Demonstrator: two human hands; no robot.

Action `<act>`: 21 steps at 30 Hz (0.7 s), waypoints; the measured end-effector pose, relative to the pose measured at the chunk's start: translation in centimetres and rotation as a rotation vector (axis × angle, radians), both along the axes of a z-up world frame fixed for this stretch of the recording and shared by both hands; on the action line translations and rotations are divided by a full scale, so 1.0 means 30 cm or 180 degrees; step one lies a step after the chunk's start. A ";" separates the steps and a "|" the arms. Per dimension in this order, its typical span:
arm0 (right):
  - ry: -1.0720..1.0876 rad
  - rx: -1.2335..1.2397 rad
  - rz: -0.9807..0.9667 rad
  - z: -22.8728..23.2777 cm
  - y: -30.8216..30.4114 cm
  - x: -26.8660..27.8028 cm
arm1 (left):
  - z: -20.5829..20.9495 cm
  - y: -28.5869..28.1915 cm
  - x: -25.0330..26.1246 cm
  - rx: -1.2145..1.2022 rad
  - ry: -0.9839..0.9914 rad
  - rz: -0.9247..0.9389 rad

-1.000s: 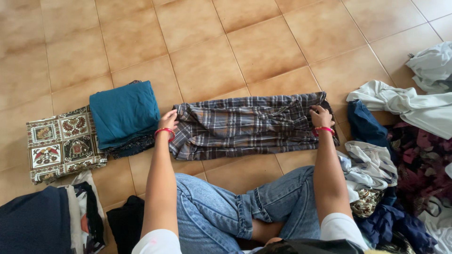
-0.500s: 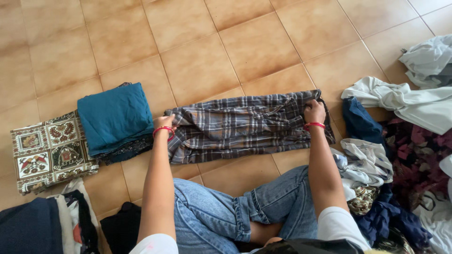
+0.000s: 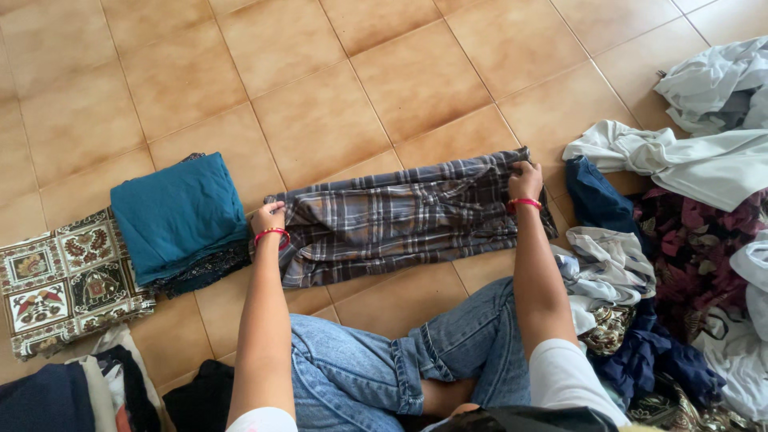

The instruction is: The person folds a plaid shirt by smoothing it, folding the sleeves inward, and folding the body into a rectangle, then unfolds a white shirt and buttons the front.

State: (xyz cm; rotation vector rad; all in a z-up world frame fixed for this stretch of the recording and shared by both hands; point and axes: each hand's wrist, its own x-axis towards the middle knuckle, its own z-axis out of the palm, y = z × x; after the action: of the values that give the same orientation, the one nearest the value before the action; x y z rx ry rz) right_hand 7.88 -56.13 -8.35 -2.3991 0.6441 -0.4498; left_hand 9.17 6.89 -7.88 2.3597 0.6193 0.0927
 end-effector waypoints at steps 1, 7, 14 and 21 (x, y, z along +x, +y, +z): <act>0.0002 -0.0002 0.0004 -0.002 0.000 -0.007 | -0.007 -0.007 -0.010 0.0215 0.0032 -0.0104; -0.0195 -0.0196 0.0067 -0.016 0.017 -0.015 | -0.011 -0.006 -0.026 0.0654 -0.0122 -0.0414; 0.0221 -0.1362 0.0127 -0.017 0.044 0.005 | 0.084 -0.099 -0.051 0.1918 -0.0093 -0.0460; 0.0718 -0.0552 0.1014 -0.049 0.053 0.068 | -0.010 -0.098 -0.029 0.1399 0.0164 -0.1083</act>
State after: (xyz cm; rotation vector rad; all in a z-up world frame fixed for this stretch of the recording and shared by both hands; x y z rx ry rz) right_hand 9.92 -54.53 -9.82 -2.6806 0.3150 -0.1037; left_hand 8.31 3.94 -8.16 2.8664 0.2252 0.0152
